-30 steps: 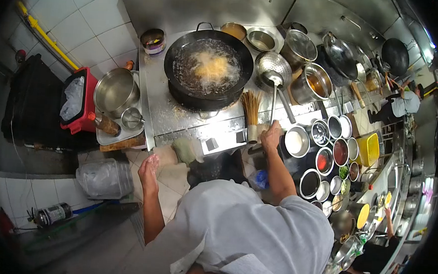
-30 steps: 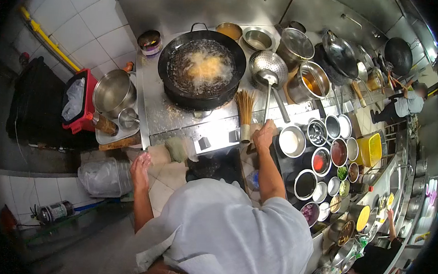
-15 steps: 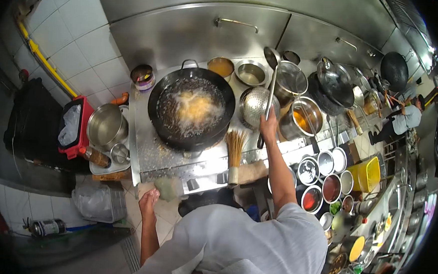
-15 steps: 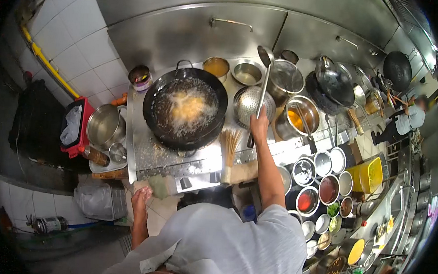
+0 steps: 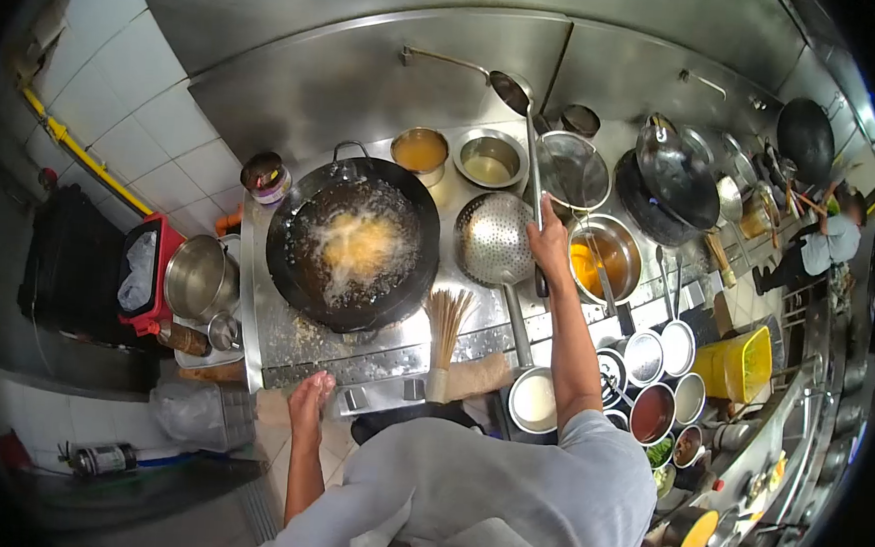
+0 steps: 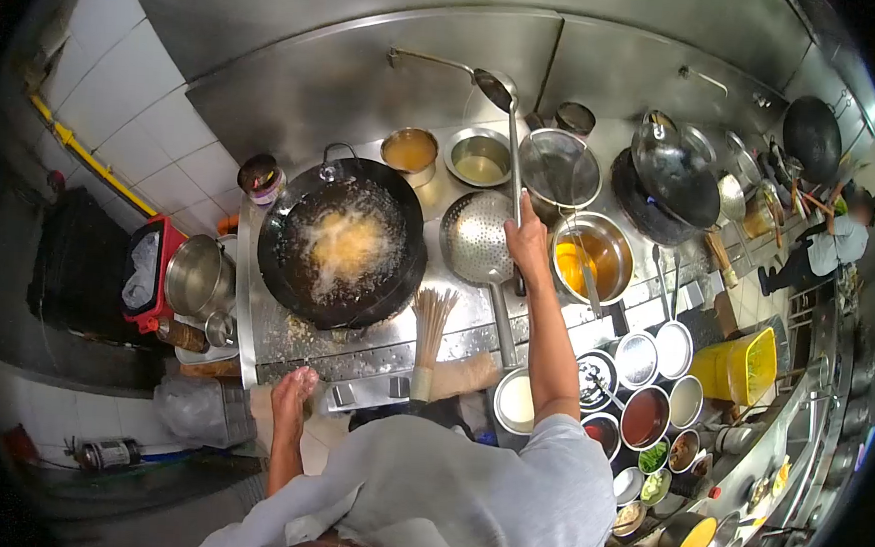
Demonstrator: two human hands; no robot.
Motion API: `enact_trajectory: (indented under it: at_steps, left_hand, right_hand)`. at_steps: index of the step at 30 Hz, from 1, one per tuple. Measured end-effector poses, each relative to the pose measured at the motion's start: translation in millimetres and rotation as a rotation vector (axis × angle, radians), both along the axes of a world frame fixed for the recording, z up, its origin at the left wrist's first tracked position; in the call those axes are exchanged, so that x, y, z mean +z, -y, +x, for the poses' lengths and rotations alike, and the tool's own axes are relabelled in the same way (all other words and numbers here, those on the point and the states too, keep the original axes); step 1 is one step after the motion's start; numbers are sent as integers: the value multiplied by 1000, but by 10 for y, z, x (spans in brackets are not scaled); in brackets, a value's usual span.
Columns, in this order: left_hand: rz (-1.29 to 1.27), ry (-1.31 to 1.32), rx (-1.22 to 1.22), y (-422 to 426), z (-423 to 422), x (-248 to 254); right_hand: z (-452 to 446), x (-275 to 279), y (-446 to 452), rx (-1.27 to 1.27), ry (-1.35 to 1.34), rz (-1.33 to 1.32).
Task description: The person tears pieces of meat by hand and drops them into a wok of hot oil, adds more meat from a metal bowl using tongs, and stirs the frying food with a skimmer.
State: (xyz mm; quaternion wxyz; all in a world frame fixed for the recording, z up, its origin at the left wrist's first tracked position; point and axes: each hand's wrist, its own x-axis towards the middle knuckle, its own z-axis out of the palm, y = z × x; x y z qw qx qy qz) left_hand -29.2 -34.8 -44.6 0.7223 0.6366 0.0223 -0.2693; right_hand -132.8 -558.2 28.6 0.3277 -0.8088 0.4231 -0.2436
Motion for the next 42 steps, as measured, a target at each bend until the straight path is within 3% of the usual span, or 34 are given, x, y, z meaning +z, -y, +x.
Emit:
enact_trajectory:
  at_steps: [5, 6, 7, 9, 15, 21, 23, 33, 37, 39, 42]
  left_hand:
    - [15, 50, -71, 194, 93, 15]
    - [15, 53, -60, 221, 95, 37]
    - [0, 60, -48, 237, 86, 57]
    - [-9, 61, -36, 236, 50, 81]
    - [21, 36, -31, 218, -10, 21]
    - [30, -15, -1, 250, -39, 61]
    - [-7, 3, -29, 266, -19, 44]
    - [46, 40, -54, 228, -26, 80]
    - [42, 4, -12, 260, -114, 118]
    - [63, -13, 8, 255, -169, 131]
    - [77, -14, -49, 338, -230, 125]
  right_hand:
    - [74, -215, 145, 28, 163, -119]
    - [116, 1, 94, -11, 67, 62]
    - [166, -67, 161, -3, 66, 66]
    - [242, -195, 325, -1, 221, -232]
    - [83, -199, 167, 151, 154, -91]
    - [-118, -224, -81, 111, 190, -157]
    - [-112, -65, -253, 90, 208, 5]
    - [88, -322, -274, 66, 245, -101]
    - [83, -374, -366, 11, 155, -5]
    - [214, -466, -175, -19, -27, 102]
    - [637, -924, 431, -90, -75, 99]
